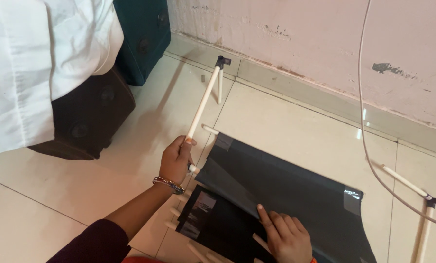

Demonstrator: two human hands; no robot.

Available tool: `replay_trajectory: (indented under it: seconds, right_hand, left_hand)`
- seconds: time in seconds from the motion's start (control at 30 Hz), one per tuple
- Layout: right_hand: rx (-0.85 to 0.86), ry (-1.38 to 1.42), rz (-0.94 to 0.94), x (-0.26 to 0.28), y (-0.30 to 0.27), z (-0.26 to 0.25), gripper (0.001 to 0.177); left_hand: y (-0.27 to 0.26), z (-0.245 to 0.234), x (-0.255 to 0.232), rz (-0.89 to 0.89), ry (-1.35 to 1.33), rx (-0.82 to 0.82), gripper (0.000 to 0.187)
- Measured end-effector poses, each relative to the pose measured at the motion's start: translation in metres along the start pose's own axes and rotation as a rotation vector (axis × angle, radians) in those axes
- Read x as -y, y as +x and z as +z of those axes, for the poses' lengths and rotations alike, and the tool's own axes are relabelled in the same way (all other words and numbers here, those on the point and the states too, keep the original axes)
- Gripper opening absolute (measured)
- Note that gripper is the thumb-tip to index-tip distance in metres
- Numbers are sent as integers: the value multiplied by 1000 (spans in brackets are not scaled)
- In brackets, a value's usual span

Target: The person assembles a small folding table by connecting white plastic poles with black corner joints and attaching a black fabric sheet to the frame. They connect poles, secure joints, and stretch the fabric over the frame to complete the assembly.

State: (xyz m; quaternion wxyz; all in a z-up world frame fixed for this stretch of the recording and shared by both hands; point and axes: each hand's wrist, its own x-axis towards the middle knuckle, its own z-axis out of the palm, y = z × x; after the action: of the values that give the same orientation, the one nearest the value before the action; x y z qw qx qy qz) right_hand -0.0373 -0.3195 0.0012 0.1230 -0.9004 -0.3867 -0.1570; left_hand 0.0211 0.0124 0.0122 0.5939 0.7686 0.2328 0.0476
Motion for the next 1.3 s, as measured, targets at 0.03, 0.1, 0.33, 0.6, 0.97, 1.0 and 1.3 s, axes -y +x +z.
replay_trajectory:
  seconds: [0.03, 0.1, 0.33, 0.6, 0.97, 1.0, 1.3]
  right_hand:
    - [-5, 17, 32, 1, 3, -2, 60]
    - [-18, 60, 79, 3, 7, -9, 52]
    - [-20, 148, 142, 3, 23, -25, 42]
    - [-122, 83, 151, 9, 19, -18, 40]
    - [-133, 83, 82, 6, 19, -17, 41]
    - [-107, 83, 79, 5, 20, -19, 41]
    - [120, 416, 111, -21, 41, -26, 41]
  left_hand:
    - [1, 0, 0, 0, -7, 5, 34]
    - [0, 2, 1, 0, -8, 12, 33]
    - [-1, 2, -1, -1, 24, 25, 32]
    - [1, 3, 0, -7, 54, 28, 33]
    - [6, 3, 7, 77, 130, 15, 35]
    - [5, 3, 8, 78, 123, 28, 35]
    - [9, 3, 16, 103, -80, 144, 32]
